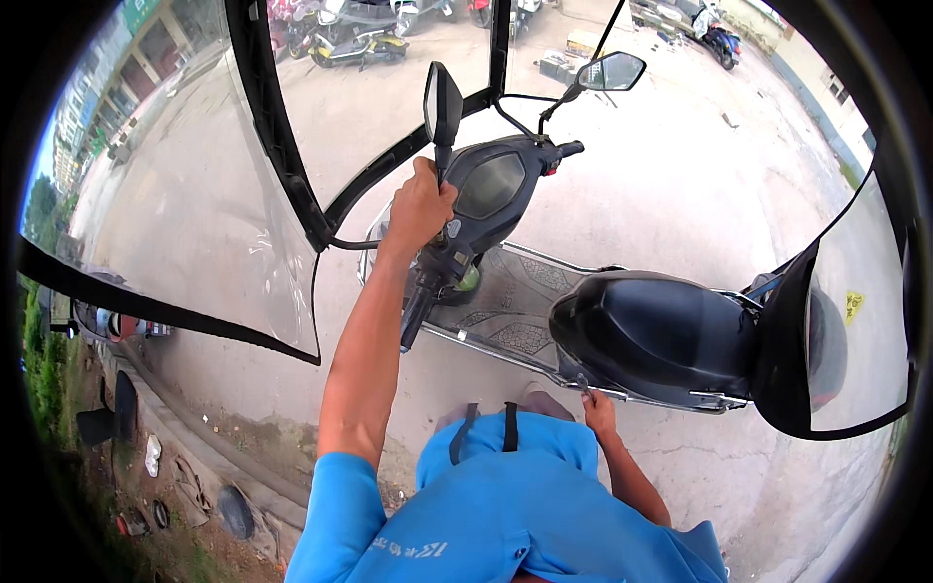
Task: The person repairs a scooter canopy and rearview mirror by tightening bolts and nuts using a wrench and a screwdriver.
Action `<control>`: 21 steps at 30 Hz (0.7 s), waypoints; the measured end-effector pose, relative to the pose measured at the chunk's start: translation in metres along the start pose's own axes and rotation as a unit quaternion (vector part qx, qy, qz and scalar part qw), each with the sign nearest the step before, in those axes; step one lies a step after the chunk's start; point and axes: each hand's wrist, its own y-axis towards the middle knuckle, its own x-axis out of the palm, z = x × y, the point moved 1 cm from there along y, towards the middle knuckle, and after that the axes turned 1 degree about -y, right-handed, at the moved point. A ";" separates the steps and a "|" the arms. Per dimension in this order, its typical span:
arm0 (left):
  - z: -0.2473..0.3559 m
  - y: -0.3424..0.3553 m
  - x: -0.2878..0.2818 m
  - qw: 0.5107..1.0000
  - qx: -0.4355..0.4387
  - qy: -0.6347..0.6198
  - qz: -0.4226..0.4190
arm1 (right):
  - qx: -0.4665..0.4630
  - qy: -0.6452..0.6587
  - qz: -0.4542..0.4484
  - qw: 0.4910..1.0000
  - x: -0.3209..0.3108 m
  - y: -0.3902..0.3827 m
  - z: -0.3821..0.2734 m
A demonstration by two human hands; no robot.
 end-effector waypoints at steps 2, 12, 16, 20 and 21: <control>0.008 0.005 0.007 0.997 -0.078 -0.024 -0.004 | 0.147 0.023 0.026 0.988 0.018 -0.081 0.099; -0.105 0.089 -0.007 0.900 -0.142 -0.411 -0.035 | 0.389 -0.054 0.009 0.919 0.135 -0.367 0.186; -0.097 0.119 0.078 0.812 -0.204 -0.536 -0.111 | 0.310 -0.011 0.012 0.951 0.199 -0.406 0.164; -0.137 0.150 0.103 0.752 -0.122 -0.646 -0.044 | 0.558 0.250 0.054 0.790 0.147 -0.334 0.057; -0.107 0.126 0.097 0.786 -0.107 -0.608 0.003 | 0.575 0.279 0.037 0.768 0.119 -0.325 0.033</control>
